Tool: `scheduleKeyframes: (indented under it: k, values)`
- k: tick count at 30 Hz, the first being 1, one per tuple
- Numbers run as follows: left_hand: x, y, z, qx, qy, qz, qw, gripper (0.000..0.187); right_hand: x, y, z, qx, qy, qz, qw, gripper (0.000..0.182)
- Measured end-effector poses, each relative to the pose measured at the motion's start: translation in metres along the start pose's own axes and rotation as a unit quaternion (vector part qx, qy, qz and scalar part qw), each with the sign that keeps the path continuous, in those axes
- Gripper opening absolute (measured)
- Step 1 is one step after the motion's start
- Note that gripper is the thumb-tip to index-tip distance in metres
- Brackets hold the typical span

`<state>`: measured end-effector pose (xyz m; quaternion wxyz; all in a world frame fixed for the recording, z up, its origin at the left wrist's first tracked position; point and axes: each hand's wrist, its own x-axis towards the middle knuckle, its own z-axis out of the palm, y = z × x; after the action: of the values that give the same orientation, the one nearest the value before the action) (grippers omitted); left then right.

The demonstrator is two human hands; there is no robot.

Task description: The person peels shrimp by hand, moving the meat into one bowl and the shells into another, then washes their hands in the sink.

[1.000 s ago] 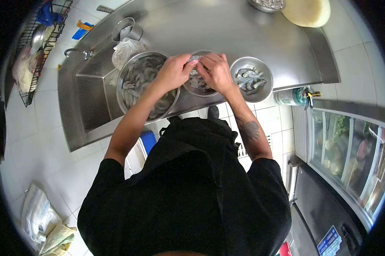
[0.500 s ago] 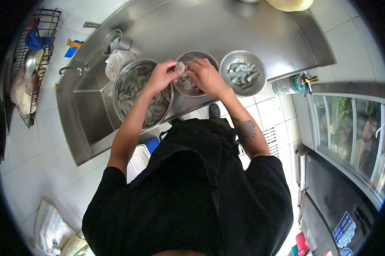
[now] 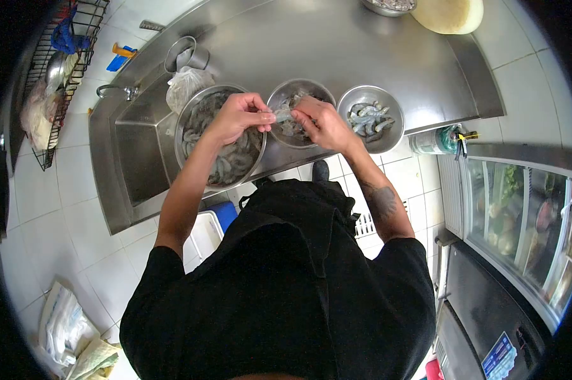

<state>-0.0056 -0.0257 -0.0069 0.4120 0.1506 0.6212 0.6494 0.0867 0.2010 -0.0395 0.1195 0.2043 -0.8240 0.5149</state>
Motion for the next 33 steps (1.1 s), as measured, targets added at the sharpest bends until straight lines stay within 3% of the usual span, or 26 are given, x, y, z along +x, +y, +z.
scheduleKeyframes:
  k: [3, 11, 16, 20, 25, 28, 29, 31, 33]
  values:
    - [0.001, -0.004, -0.002, -0.085, 0.003, -0.005, 0.996, 0.013, 0.0, -0.011, -0.005, 0.027, 0.011, 0.03, 0.999, 0.014]
    - [-0.004, 0.006, 0.011, -0.101, -0.017, -0.035, 0.994, 0.013, -0.011, -0.019, -0.01, 0.015, 0.029, 0.053, 0.998, 0.013]
    - [-0.001, 0.0, 0.015, -0.088, -0.013, -0.04, 0.995, 0.013, -0.009, -0.021, -0.015, -0.102, 0.026, -0.036, 0.994, 0.013]
    - [-0.002, 0.001, 0.016, -0.096, -0.008, -0.042, 0.995, 0.014, -0.009, -0.024, -0.021, -0.136, 0.011, -0.055, 0.989, 0.008]
    - [-0.008, 0.007, 0.019, -0.119, 0.002, -0.034, 0.992, 0.014, -0.014, -0.024, -0.021, -0.017, 0.022, 0.055, 0.998, 0.011]
    - [-0.011, 0.008, 0.013, -0.105, -0.01, -0.042, 0.993, 0.013, -0.02, -0.017, -0.02, -0.002, 0.074, 0.025, 0.997, 0.013]
    - [-0.015, 0.005, 0.005, -0.11, 0.013, -0.037, 0.993, 0.013, -0.026, -0.01, -0.028, -0.027, 0.106, 0.047, 0.993, 0.016]
    - [-0.023, 0.003, -0.01, -0.116, 0.036, -0.031, 0.992, 0.013, -0.035, -0.006, -0.054, -0.046, 0.103, 0.177, 0.978, 0.018]
    - [-0.027, 0.002, -0.019, -0.006, 0.065, 0.005, 0.998, 0.014, -0.032, -0.003, -0.052, -0.059, 0.069, 0.182, 0.979, 0.018]
